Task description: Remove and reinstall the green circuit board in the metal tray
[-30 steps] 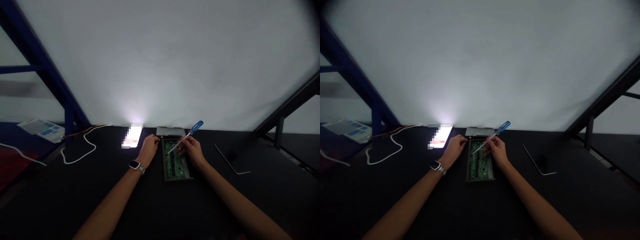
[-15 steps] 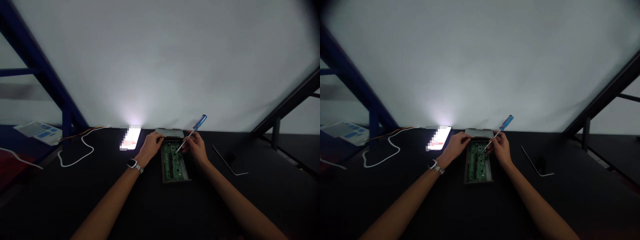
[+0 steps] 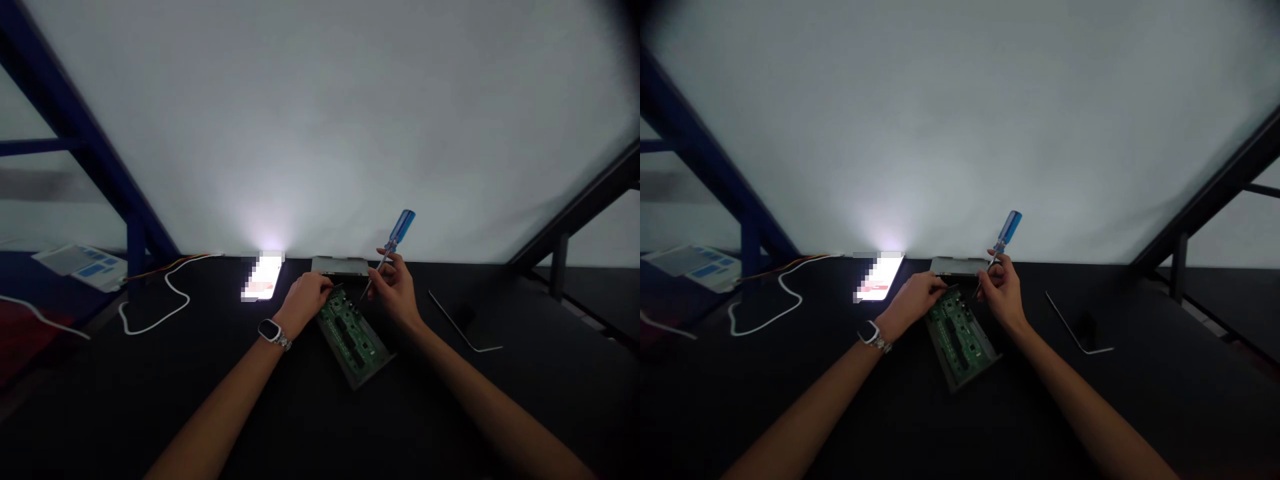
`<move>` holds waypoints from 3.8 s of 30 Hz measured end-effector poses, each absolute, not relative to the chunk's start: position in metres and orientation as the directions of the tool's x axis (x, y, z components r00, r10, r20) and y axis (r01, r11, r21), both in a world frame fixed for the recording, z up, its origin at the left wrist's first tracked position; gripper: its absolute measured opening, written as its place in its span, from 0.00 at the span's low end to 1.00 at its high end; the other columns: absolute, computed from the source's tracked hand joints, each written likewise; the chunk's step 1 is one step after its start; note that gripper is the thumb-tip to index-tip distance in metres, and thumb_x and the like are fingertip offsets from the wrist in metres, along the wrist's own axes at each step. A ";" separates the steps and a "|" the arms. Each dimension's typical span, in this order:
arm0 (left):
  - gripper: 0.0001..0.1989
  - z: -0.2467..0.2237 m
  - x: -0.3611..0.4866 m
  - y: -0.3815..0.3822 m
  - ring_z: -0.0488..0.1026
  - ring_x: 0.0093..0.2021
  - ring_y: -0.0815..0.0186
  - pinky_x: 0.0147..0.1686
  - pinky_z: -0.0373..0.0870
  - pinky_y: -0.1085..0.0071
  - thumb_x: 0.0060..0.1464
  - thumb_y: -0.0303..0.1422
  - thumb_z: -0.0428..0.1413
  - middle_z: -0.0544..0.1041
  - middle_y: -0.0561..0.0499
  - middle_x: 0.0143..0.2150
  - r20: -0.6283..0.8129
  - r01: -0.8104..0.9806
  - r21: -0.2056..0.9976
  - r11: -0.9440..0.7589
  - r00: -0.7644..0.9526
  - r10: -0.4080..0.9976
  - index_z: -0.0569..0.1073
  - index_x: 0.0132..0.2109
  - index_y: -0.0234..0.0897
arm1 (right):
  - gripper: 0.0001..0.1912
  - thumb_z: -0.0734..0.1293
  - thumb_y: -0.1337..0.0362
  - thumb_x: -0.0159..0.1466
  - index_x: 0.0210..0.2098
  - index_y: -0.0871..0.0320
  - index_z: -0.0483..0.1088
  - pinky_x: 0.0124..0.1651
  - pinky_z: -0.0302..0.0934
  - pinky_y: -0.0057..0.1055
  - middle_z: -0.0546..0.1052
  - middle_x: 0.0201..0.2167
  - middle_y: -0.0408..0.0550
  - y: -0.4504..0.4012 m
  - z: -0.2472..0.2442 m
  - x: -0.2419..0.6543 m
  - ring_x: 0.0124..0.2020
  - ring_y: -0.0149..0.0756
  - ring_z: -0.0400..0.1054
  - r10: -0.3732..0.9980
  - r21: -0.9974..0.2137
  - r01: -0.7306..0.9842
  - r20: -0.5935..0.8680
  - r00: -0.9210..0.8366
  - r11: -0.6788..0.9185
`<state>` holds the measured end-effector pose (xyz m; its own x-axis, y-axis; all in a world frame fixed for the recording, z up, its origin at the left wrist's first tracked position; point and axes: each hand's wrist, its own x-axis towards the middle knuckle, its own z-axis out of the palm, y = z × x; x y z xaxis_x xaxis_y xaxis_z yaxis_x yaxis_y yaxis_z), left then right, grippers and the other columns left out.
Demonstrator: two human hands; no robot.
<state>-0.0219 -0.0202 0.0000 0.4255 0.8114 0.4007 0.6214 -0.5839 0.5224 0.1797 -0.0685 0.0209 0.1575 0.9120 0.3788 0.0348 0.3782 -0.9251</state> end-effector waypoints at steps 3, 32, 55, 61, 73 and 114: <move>0.08 0.001 -0.033 -0.025 0.74 0.34 0.60 0.34 0.68 0.66 0.52 0.29 0.57 0.78 0.47 0.35 0.379 0.646 0.531 -0.548 0.397 0.836 0.80 0.37 0.41 | 0.24 0.68 0.59 0.61 0.55 0.51 0.63 0.21 0.62 0.27 0.65 0.23 0.35 -0.060 0.030 0.168 0.18 0.29 0.66 0.899 -0.903 0.105 0.427 0.099 0.417; 0.08 -0.008 -0.012 -0.026 0.75 0.39 0.61 0.44 0.68 0.63 0.58 0.34 0.58 0.81 0.51 0.37 0.456 0.468 0.715 -0.519 0.252 0.854 0.81 0.43 0.43 | 0.22 0.63 0.63 0.65 0.59 0.51 0.62 0.30 0.66 0.29 0.68 0.26 0.39 -0.027 0.027 0.148 0.25 0.30 0.67 0.811 -0.715 0.391 0.554 -0.191 0.580; 0.03 -0.011 -0.005 -0.030 0.71 0.40 0.61 0.41 0.68 0.66 0.60 0.28 0.53 0.75 0.49 0.38 0.499 0.524 0.625 -0.579 0.301 0.812 0.72 0.40 0.39 | 0.17 0.69 0.50 0.60 0.33 0.54 0.62 0.26 0.64 0.31 0.75 0.27 0.46 -0.030 0.046 0.138 0.26 0.34 0.71 0.825 -0.829 0.278 0.540 0.169 0.485; 0.03 -0.011 -0.006 -0.031 0.70 0.37 0.63 0.38 0.67 0.67 0.60 0.28 0.53 0.74 0.50 0.36 0.493 0.509 0.647 -0.567 0.288 0.821 0.71 0.39 0.38 | 0.15 0.66 0.50 0.63 0.31 0.53 0.61 0.27 0.65 0.32 0.75 0.25 0.46 -0.031 0.053 0.132 0.25 0.34 0.71 0.808 -0.782 0.372 0.576 0.123 0.501; 0.03 -0.011 -0.006 -0.031 0.70 0.37 0.63 0.39 0.66 0.67 0.60 0.28 0.53 0.73 0.51 0.33 0.499 0.490 0.662 -0.567 0.277 0.821 0.71 0.36 0.38 | 0.14 0.65 0.53 0.64 0.30 0.53 0.57 0.25 0.63 0.32 0.73 0.20 0.42 -0.027 0.055 0.131 0.19 0.33 0.68 0.773 -0.703 0.464 0.632 0.061 0.538; 0.07 0.002 -0.016 -0.013 0.74 0.37 0.64 0.39 0.68 0.68 0.58 0.35 0.57 0.79 0.50 0.35 0.492 0.419 0.676 -0.607 0.356 0.794 0.78 0.41 0.40 | 0.12 0.67 0.55 0.63 0.31 0.57 0.72 0.29 0.66 0.31 0.76 0.24 0.46 -0.025 0.044 0.151 0.26 0.35 0.72 0.878 -0.809 0.345 0.459 -0.136 0.477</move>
